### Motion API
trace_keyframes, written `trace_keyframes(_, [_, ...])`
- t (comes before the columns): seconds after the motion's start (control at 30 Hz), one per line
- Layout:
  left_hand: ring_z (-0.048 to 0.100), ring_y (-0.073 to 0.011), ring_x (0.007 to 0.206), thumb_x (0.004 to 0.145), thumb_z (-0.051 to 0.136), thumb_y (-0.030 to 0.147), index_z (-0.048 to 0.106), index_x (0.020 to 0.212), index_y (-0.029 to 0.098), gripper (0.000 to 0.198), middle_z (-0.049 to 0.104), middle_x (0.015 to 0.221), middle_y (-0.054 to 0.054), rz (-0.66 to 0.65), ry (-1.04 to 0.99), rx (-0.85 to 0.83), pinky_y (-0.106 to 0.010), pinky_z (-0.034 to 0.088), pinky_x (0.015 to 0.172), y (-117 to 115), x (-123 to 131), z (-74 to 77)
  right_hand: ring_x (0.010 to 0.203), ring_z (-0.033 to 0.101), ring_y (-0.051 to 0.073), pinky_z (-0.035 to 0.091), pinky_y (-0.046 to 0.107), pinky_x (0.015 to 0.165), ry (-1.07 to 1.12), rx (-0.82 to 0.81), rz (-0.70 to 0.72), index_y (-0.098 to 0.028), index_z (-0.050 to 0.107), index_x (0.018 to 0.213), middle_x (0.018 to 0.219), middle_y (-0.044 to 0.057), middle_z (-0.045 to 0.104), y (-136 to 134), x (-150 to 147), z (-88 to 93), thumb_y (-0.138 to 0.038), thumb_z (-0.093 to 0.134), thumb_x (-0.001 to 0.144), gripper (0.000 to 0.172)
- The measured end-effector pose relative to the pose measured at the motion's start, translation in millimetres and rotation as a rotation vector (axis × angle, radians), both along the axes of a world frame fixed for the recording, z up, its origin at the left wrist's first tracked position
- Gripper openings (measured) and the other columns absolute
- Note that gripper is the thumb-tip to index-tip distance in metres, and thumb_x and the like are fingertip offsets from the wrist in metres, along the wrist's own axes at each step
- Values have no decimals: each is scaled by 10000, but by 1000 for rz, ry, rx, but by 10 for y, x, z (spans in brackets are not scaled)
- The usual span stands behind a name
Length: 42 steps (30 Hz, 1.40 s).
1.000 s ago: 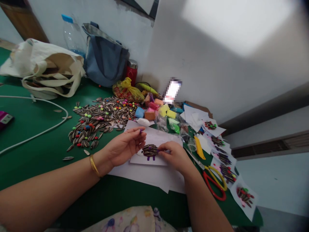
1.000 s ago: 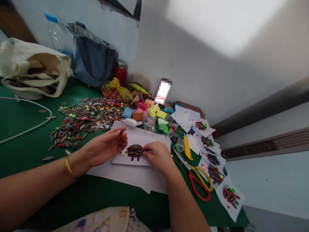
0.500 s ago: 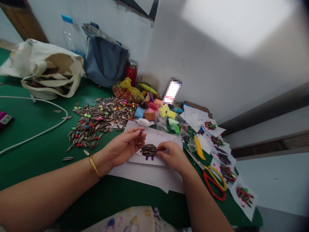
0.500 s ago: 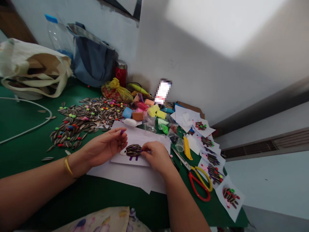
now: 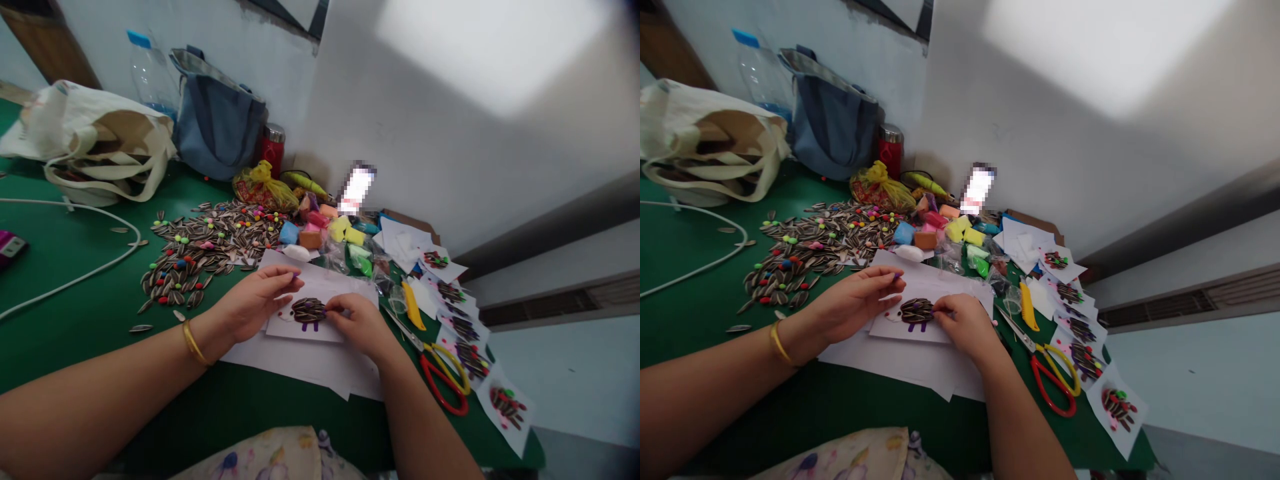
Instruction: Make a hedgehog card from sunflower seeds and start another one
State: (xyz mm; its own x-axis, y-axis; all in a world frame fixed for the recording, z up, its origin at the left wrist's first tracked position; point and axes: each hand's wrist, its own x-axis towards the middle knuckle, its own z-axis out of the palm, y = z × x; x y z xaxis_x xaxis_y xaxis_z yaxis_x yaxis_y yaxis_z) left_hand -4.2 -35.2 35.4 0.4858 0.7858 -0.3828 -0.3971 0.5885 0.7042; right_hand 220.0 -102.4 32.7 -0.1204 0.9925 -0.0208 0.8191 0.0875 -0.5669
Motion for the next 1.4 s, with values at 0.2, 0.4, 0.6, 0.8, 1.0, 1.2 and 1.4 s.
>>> trace_keyframes(0.2, [609, -155, 906, 729, 790, 280, 682, 877, 202, 199, 685, 901, -28, -16, 30, 31, -328, 423, 877, -9, 4, 4, 860, 622, 186, 417, 297, 772, -55, 34, -1, -245, 722, 892, 875, 0, 723, 16, -15, -55, -211, 645, 840, 99])
trace_keyframes(0.4, [603, -162, 920, 707, 807, 297, 694, 893, 207, 236, 684, 900, -31, -23, 39, 46, -331, 413, 880, -18, 16, -1, 864, 620, 196, 419, 302, 783, -58, 37, 1, -245, 719, 891, 877, 8, 727, 31, -33, -101, -217, 643, 846, 93])
trace_keyframes(0.6, [603, -155, 914, 719, 799, 292, 693, 883, 207, 214, 684, 894, -24, -29, 34, 45, -320, 407, 877, -17, 13, -5, 855, 623, 197, 415, 297, 762, -88, -1, -14, -242, 721, 912, 884, 15, 727, 19, -20, -22, -221, 639, 841, 110])
trace_keyframes(0.8, [606, -153, 918, 731, 790, 284, 693, 886, 209, 198, 685, 897, -23, -32, 33, 41, -311, 404, 873, -21, 11, 6, 880, 620, 207, 418, 311, 786, -106, 25, 2, -245, 725, 916, 898, 15, 730, 16, -10, -25, -218, 639, 848, 113])
trace_keyframes(1.0, [610, -156, 919, 730, 792, 284, 691, 894, 211, 206, 685, 913, -26, -36, 39, 47, -311, 402, 866, -19, 12, -2, 888, 614, 202, 416, 321, 823, -108, 83, 38, -244, 728, 891, 894, 19, 727, 33, -18, -101, -205, 651, 850, 96])
trace_keyframes(1.2, [612, -158, 925, 720, 799, 285, 692, 888, 204, 215, 687, 905, -26, -30, 40, 40, -316, 403, 880, -21, 14, 9, 850, 611, 195, 403, 309, 778, -97, 68, 17, -237, 718, 866, 857, 9, 722, 34, -38, -85, -201, 670, 835, 67])
trace_keyframes(1.4, [609, -157, 933, 734, 791, 285, 692, 887, 203, 200, 685, 909, -26, -30, 34, 47, -318, 401, 885, -25, 8, -4, 848, 623, 199, 412, 301, 759, -92, 26, -20, -237, 716, 892, 870, 11, 729, 14, -46, -29, -203, 668, 822, 92])
